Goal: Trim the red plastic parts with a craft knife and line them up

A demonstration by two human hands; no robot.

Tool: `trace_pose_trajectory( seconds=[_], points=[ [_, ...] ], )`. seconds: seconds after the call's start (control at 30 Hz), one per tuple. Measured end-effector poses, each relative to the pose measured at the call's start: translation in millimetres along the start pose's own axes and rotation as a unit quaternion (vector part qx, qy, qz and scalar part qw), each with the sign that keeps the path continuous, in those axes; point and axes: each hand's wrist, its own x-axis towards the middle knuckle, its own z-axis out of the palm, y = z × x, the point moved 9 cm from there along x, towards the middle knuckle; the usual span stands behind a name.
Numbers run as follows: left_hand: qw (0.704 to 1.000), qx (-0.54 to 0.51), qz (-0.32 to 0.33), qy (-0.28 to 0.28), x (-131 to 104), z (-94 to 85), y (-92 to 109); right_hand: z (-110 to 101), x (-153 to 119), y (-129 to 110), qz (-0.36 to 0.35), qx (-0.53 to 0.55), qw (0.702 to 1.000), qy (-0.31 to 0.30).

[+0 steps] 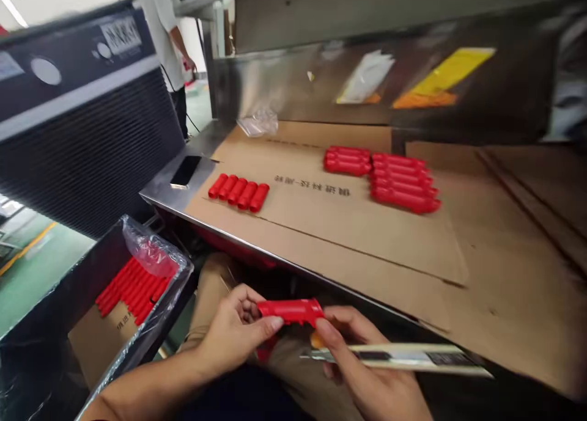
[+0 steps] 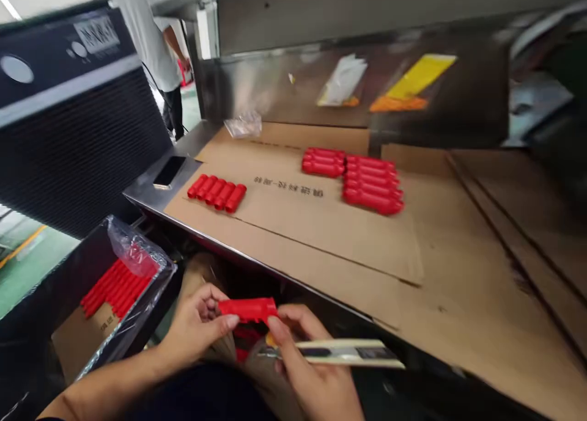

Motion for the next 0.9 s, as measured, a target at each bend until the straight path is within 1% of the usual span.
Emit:
trace_pose_trajectory(
  seconds=[0.1, 0.2, 0.23, 0.3, 0.37, 0.4, 0.43, 0.47, 0.53, 0.63, 0.7, 0.77, 0.83, 0.9],
  points=[
    [0.999, -0.015, 0.014, 0.034, -3.6, -5.0, 2.2, 10.7, -8.8, -5.7, 0.014, 0.011, 1.0, -0.002],
    [0.999, -0.031, 0.0, 0.023, -3.1, -2.5, -4.7, 8.1, -17.2, -1.3, 0.014, -0.001, 1.0, 0.012],
    [0.999, -0.035, 0.006, 0.02, -2.8, -2.3, -5.2, 5.0, -19.4, -0.2, 0.007, -0.014, 1.0, 0.019],
    [0.998, -0.037, 0.039, 0.014, -2.8, -2.8, -2.0, -2.5, -22.1, 0.2, -0.016, -0.056, 0.998, 0.037],
    [0.995, -0.028, 0.1, 0.001, -4.7, -2.5, 6.9, -9.3, -22.5, -0.1, -0.041, -0.105, 0.992, 0.055],
    [0.991, -0.027, 0.132, -0.008, -6.3, -1.9, 11.9, -10.7, -22.1, -0.2, -0.054, -0.119, 0.99, 0.056],
    [0.988, -0.037, 0.15, -0.019, -7.5, -0.6, 14.8, -10.2, -21.4, -0.3, -0.07, -0.124, 0.989, 0.049],
    [0.986, -0.056, 0.152, -0.032, -7.6, 1.1, 15.1, -8.0, -20.9, -0.7, -0.088, -0.123, 0.988, 0.036],
    [0.986, -0.105, 0.123, -0.038, -5.2, 3.3, 11.1, -0.6, -21.3, -2.6, -0.133, -0.114, 0.985, 0.001],
    [0.988, -0.135, 0.077, 0.005, -0.6, 2.4, 4.0, 8.7, -25.3, -8.5, -0.201, -0.124, 0.971, -0.025],
    [0.989, -0.125, 0.063, 0.035, 0.6, 2.4, 1.9, 12.1, -29.0, -14.9, -0.245, -0.137, 0.96, -0.024],
    [0.992, -0.094, 0.062, 0.05, 0.4, 4.3, 1.9, 14.3, -32.5, -21.5, -0.281, -0.141, 0.949, -0.024],
    [0.993, -0.043, 0.086, 0.066, -0.4, 4.3, 6.5, 15.4, -35.2, -26.1, -0.307, -0.143, 0.94, -0.026],
    [0.991, -0.019, 0.103, 0.08, 0.2, 3.1, 9.3, 15.4, -37.9, -29.2, -0.332, -0.142, 0.932, -0.028]
  ],
)
